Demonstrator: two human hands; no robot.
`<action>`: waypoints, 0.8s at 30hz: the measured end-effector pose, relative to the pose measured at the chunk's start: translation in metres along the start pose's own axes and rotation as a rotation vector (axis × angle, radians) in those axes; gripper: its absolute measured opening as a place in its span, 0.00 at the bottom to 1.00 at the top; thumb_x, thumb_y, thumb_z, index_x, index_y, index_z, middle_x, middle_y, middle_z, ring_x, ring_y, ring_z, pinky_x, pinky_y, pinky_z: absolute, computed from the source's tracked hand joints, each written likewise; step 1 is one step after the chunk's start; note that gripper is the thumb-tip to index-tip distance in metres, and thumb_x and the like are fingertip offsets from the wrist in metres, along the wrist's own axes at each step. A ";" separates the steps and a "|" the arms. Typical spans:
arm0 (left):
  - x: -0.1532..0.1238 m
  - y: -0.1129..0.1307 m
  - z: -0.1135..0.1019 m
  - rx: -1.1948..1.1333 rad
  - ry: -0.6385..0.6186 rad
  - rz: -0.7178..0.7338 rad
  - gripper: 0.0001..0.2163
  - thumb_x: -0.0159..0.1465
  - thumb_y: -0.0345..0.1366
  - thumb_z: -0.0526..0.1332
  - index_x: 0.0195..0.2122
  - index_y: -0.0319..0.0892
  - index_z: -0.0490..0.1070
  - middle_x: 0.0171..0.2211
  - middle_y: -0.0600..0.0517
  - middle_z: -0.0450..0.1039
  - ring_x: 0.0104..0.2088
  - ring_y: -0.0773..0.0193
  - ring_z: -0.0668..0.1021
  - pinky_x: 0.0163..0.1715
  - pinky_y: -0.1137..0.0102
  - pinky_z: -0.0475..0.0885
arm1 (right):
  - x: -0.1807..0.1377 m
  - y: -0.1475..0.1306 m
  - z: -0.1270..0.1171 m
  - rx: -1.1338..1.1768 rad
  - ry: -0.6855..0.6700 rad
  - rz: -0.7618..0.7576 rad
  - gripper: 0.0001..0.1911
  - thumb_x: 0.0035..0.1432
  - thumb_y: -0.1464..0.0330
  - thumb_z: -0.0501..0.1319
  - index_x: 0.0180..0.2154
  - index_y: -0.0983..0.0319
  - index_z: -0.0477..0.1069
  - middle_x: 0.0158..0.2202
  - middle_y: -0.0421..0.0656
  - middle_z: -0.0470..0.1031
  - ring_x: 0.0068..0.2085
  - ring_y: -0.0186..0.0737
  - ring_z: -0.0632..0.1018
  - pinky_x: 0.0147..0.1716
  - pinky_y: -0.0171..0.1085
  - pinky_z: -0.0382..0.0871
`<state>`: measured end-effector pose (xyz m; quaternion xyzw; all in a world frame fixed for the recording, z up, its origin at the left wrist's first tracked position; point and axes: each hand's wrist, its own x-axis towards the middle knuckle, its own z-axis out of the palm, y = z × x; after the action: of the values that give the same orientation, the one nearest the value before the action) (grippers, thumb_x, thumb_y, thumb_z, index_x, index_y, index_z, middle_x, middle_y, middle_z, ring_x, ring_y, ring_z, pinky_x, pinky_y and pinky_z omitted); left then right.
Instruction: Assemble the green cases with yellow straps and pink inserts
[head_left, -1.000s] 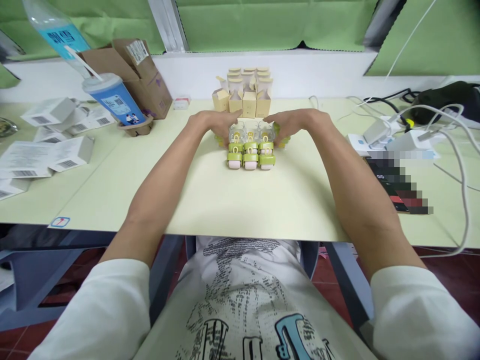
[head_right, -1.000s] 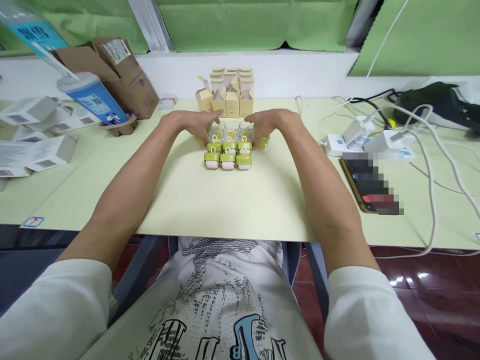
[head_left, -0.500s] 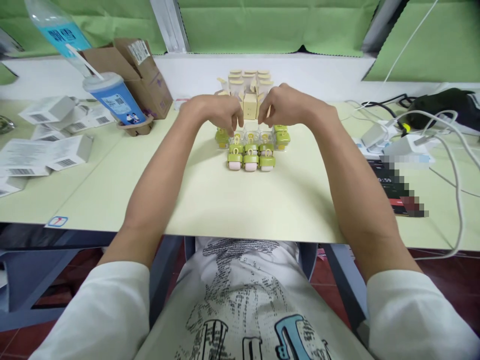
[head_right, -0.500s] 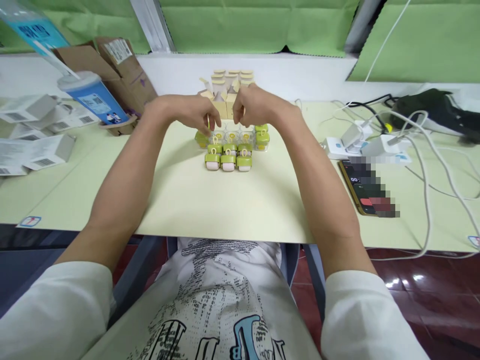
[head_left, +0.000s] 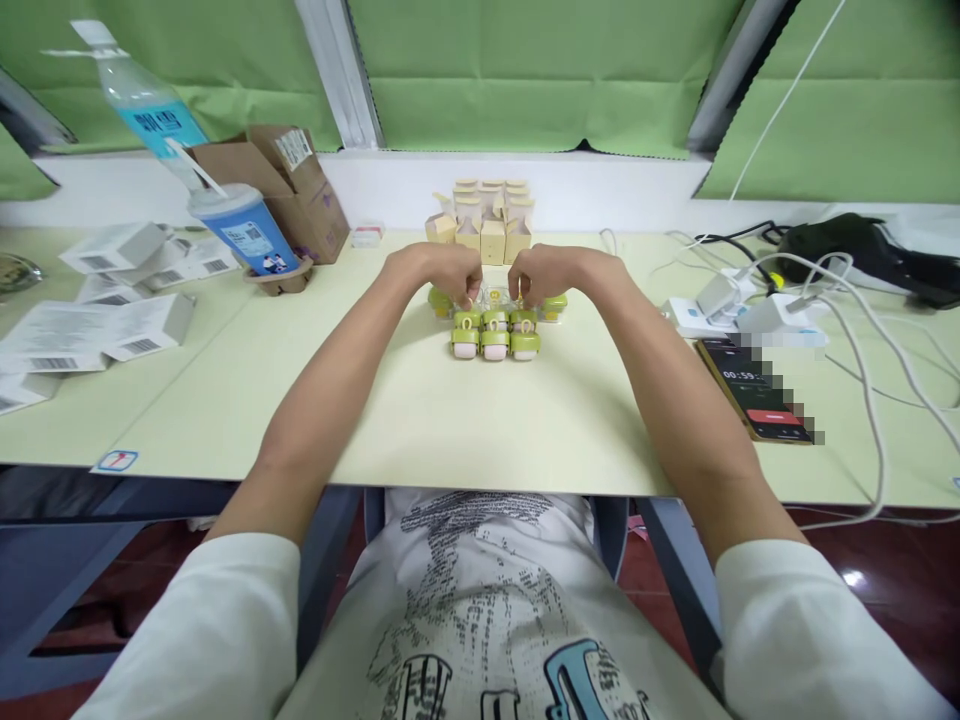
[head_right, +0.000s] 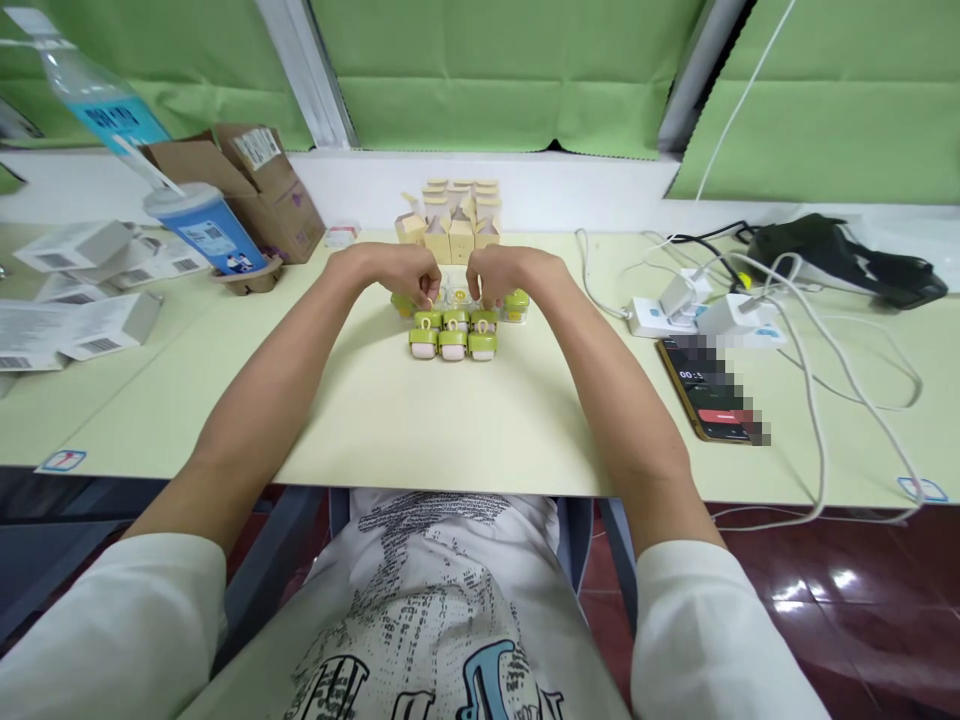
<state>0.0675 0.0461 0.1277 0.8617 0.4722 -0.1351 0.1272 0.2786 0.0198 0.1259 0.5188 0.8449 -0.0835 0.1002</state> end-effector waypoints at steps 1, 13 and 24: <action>0.000 0.001 0.000 -0.005 -0.006 -0.002 0.17 0.53 0.45 0.77 0.43 0.45 0.87 0.37 0.50 0.82 0.54 0.43 0.82 0.60 0.58 0.71 | 0.000 0.000 0.000 0.002 -0.006 -0.002 0.16 0.58 0.74 0.77 0.48 0.55 0.87 0.47 0.44 0.89 0.47 0.50 0.88 0.45 0.41 0.79; -0.012 0.009 -0.001 0.041 0.026 0.027 0.18 0.55 0.49 0.76 0.40 0.41 0.85 0.34 0.49 0.82 0.41 0.51 0.82 0.43 0.61 0.71 | -0.008 -0.004 -0.004 -0.001 -0.021 -0.004 0.15 0.61 0.74 0.72 0.48 0.56 0.89 0.46 0.44 0.90 0.45 0.52 0.88 0.38 0.42 0.78; -0.015 -0.036 -0.023 -0.131 0.349 0.123 0.13 0.63 0.42 0.69 0.47 0.45 0.82 0.38 0.51 0.82 0.42 0.55 0.84 0.45 0.64 0.71 | -0.023 0.039 -0.021 0.473 0.387 -0.090 0.12 0.58 0.58 0.80 0.38 0.56 0.85 0.43 0.46 0.89 0.48 0.55 0.87 0.49 0.51 0.84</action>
<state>0.0315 0.0609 0.1510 0.8891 0.4414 0.0556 0.1074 0.3224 0.0226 0.1502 0.4963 0.8274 -0.1816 -0.1898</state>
